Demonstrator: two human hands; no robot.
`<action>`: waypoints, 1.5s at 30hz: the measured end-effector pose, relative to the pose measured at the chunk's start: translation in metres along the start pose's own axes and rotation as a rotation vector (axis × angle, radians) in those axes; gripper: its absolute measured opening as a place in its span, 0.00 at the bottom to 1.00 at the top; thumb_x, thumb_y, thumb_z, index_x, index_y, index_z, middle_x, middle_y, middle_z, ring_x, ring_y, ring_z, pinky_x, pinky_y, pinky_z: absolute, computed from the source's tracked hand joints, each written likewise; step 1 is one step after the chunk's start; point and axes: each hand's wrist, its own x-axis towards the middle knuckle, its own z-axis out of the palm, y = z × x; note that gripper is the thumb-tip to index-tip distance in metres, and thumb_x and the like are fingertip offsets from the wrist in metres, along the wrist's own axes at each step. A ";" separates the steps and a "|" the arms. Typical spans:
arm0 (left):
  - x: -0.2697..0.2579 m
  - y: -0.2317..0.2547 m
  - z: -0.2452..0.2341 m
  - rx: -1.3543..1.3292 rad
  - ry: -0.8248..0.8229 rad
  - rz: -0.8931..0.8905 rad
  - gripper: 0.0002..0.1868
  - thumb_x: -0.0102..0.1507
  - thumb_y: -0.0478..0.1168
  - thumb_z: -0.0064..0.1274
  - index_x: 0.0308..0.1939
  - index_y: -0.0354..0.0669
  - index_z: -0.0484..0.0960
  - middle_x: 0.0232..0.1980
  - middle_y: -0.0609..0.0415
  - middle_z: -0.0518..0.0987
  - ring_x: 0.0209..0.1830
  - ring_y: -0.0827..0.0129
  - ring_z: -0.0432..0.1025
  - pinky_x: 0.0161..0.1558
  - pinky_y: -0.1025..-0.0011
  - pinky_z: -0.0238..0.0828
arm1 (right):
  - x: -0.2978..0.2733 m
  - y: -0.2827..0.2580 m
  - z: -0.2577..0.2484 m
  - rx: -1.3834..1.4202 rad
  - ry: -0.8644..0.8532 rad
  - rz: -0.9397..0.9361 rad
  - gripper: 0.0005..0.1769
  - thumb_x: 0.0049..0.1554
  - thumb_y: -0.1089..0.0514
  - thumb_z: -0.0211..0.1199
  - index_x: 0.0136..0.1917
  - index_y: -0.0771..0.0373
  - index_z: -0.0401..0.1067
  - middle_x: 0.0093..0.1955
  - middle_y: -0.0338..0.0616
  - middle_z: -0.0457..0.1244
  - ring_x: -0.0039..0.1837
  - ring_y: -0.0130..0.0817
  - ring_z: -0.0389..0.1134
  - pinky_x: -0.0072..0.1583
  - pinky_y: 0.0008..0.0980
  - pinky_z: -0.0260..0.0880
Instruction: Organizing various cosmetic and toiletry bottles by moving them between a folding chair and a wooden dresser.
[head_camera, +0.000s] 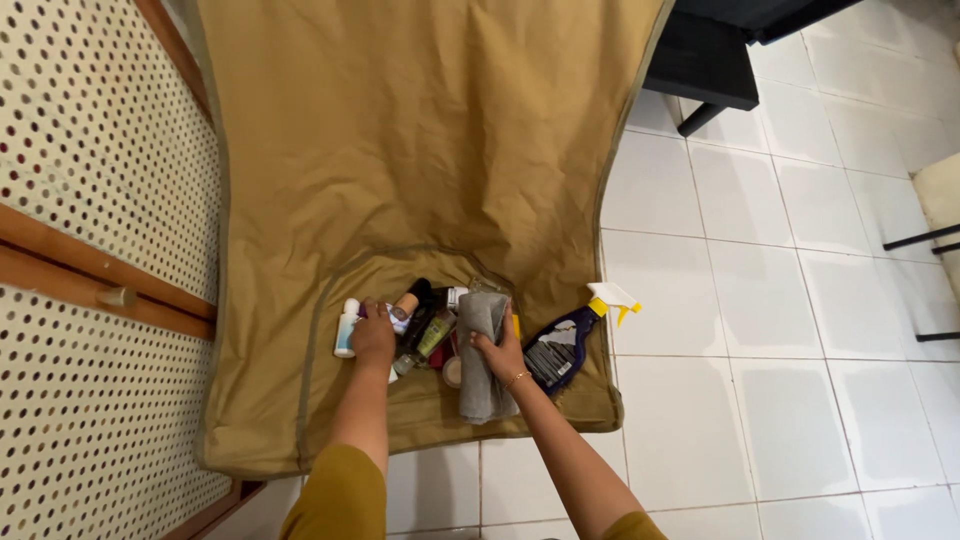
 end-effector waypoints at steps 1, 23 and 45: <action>0.011 -0.005 0.018 0.000 0.004 -0.002 0.30 0.66 0.33 0.48 0.73 0.42 0.64 0.79 0.45 0.55 0.55 0.47 0.75 0.54 0.58 0.76 | 0.002 0.001 0.004 0.001 -0.002 -0.003 0.63 0.49 0.54 0.70 0.86 0.49 0.32 0.72 0.56 0.61 0.63 0.41 0.70 0.61 0.36 0.72; -0.029 -0.032 0.029 0.101 0.185 0.081 0.11 0.59 0.39 0.61 0.46 0.44 0.85 0.51 0.50 0.80 0.62 0.56 0.70 0.62 0.60 0.67 | -0.002 -0.002 0.026 -0.172 0.066 -0.130 0.65 0.46 0.53 0.73 0.85 0.54 0.36 0.74 0.60 0.55 0.72 0.45 0.60 0.70 0.37 0.62; -0.251 0.041 -0.304 -1.046 0.542 0.117 0.12 0.61 0.35 0.61 0.46 0.31 0.84 0.43 0.38 0.85 0.41 0.54 0.82 0.44 0.63 0.77 | -0.192 -0.368 0.029 -0.426 -0.081 -0.941 0.32 0.49 0.61 0.65 0.68 0.51 0.74 0.70 0.64 0.60 0.69 0.60 0.62 0.70 0.48 0.63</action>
